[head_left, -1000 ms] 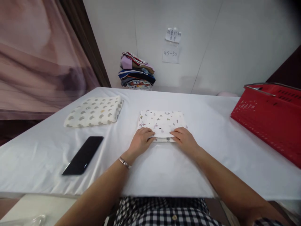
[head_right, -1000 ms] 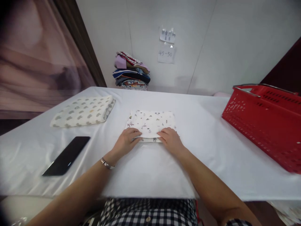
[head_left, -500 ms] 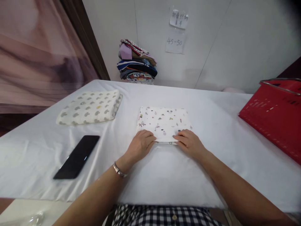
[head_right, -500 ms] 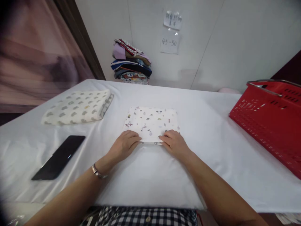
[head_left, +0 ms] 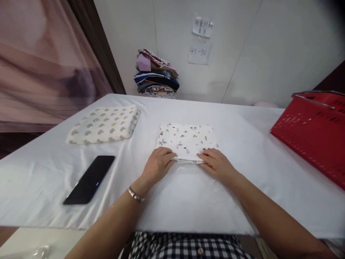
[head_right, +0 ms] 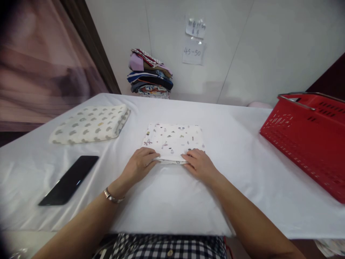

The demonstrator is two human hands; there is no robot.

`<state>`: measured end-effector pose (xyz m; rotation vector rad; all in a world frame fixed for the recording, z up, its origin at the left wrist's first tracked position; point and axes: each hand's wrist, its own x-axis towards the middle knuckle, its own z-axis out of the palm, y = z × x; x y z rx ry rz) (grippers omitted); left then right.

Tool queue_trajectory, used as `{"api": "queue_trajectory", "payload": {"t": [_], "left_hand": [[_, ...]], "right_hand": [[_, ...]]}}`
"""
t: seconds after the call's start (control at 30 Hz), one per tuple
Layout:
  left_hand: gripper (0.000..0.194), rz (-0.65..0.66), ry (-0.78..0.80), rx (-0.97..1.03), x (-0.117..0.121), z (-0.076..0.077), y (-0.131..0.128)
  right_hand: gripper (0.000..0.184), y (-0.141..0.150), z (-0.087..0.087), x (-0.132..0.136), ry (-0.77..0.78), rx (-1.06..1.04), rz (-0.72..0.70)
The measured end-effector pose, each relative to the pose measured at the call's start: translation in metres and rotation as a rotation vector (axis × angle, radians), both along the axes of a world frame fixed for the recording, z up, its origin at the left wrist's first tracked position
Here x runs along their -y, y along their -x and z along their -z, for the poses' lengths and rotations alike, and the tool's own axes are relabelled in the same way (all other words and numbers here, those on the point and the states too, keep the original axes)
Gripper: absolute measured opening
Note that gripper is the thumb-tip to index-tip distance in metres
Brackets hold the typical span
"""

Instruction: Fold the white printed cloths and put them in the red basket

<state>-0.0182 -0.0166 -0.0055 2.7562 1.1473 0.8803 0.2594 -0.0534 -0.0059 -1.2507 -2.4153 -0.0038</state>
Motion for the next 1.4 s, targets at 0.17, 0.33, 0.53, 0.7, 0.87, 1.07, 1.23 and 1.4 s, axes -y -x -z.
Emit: {"api": "queue_trajectory", "payload": {"t": [0.17, 0.33, 0.53, 0.7, 0.87, 1.07, 1.23, 1.4], "left_hand": [[0.016, -0.016, -0.059, 0.032, 0.000, -0.001, -0.003], [0.018, -0.084, -0.152, 0.005, -0.002, 0.001, -0.008], [0.014, -0.068, -0.065, -0.017, 0.002, 0.006, -0.008], [0.022, -0.059, -0.055, 0.052, 0.007, 0.002, -0.009], [0.024, -0.075, -0.076, 0.055, 0.008, 0.002, -0.013], [0.027, -0.050, -0.071, 0.014, 0.010, 0.004, -0.025], [0.026, -0.072, -0.086, 0.023, 0.011, 0.004, -0.033], [0.026, -0.114, -0.110, -0.011, 0.010, 0.003, -0.035]], "right_hand": [[0.027, -0.001, 0.005, -0.001, -0.084, -0.074, -0.015], [0.027, 0.004, 0.011, -0.006, -0.253, -0.142, 0.084], [0.024, 0.003, 0.014, -0.007, -0.166, -0.017, 0.019], [0.027, 0.002, 0.014, -0.005, -0.158, -0.018, 0.029], [0.026, 0.005, 0.015, -0.005, -0.169, -0.024, 0.043], [0.026, 0.009, 0.016, -0.008, -0.228, -0.038, 0.061], [0.026, 0.012, 0.014, -0.009, -0.238, -0.097, 0.122], [0.026, 0.015, 0.011, -0.008, -0.237, -0.103, 0.138]]}}
